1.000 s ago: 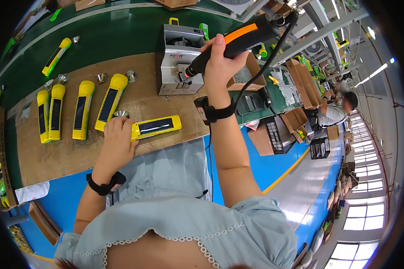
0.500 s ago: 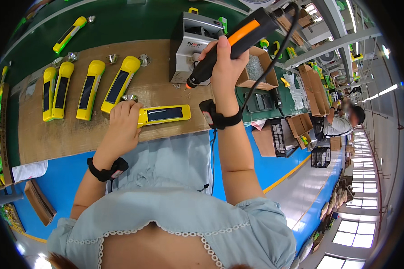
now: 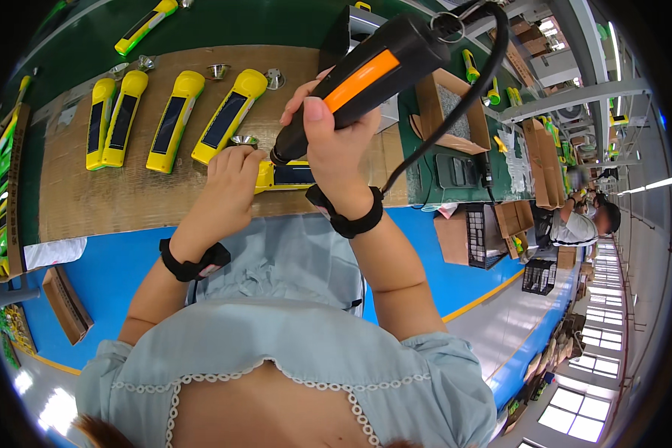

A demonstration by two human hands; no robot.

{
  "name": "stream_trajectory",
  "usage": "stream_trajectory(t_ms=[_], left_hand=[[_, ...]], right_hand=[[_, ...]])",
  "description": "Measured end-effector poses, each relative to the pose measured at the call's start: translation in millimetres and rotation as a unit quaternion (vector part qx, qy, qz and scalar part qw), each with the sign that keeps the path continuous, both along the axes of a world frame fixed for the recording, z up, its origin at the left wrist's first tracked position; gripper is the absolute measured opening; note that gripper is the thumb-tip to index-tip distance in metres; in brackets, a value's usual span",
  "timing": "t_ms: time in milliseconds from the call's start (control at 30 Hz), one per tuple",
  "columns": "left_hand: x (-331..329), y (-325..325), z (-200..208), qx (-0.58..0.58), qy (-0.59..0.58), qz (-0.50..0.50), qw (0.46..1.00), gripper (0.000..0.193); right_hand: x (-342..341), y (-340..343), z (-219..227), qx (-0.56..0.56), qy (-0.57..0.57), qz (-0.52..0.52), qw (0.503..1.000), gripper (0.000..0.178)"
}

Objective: Using an electric screwdriver and a screw feeder to assemble solar-powered flashlights on an assembly line.

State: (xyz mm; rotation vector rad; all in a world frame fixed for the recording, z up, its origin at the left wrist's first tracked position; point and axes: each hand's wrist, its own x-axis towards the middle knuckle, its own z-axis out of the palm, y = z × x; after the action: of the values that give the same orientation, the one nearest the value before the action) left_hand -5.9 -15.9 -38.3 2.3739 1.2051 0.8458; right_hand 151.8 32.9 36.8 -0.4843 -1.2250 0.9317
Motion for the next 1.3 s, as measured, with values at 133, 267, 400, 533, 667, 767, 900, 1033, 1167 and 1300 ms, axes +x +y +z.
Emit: stream_trajectory(t_ms=[133,267,400,533,667,767,900,1033,1167,1300], left_hand=[[1,0,0,-0.001,-0.011,0.002,1.000,0.060],[2,2,-4,0.026,0.000,0.016,1.000,0.055],[2,5,-5,0.030,0.012,0.021,0.999,0.055],[1,8,-4,0.054,0.018,0.018,0.998,0.054],[2,10,-1,0.074,0.056,0.014,0.996,0.051],[-1,-2,14,0.089,0.106,0.030,0.990,0.043],[6,-22,10,0.050,0.236,0.118,0.963,0.051],[27,2,16,0.058,0.274,0.164,0.946,0.053],[79,150,-11,0.126,0.280,0.280,0.910,0.075],[82,231,-2,0.193,0.237,0.294,0.905,0.075]], right_hand=[[-4,3,-6,-0.011,-0.012,0.017,1.000,0.027],[-6,6,-7,-0.005,-0.033,0.060,0.998,0.030],[-9,8,-7,-0.003,-0.030,0.057,0.998,0.029],[-11,8,-6,-0.046,-0.064,0.046,0.996,0.053],[-7,12,-7,-0.035,-0.067,0.044,0.996,0.053],[1,5,12,-0.007,0.036,0.060,0.998,0.047],[45,-14,57,0.026,0.116,-0.044,0.992,0.067],[79,-45,65,0.015,0.077,-0.104,0.991,0.069],[79,-44,39,-0.008,0.055,-0.108,0.993,0.058],[78,-40,24,-0.025,0.048,-0.108,0.993,0.052]])
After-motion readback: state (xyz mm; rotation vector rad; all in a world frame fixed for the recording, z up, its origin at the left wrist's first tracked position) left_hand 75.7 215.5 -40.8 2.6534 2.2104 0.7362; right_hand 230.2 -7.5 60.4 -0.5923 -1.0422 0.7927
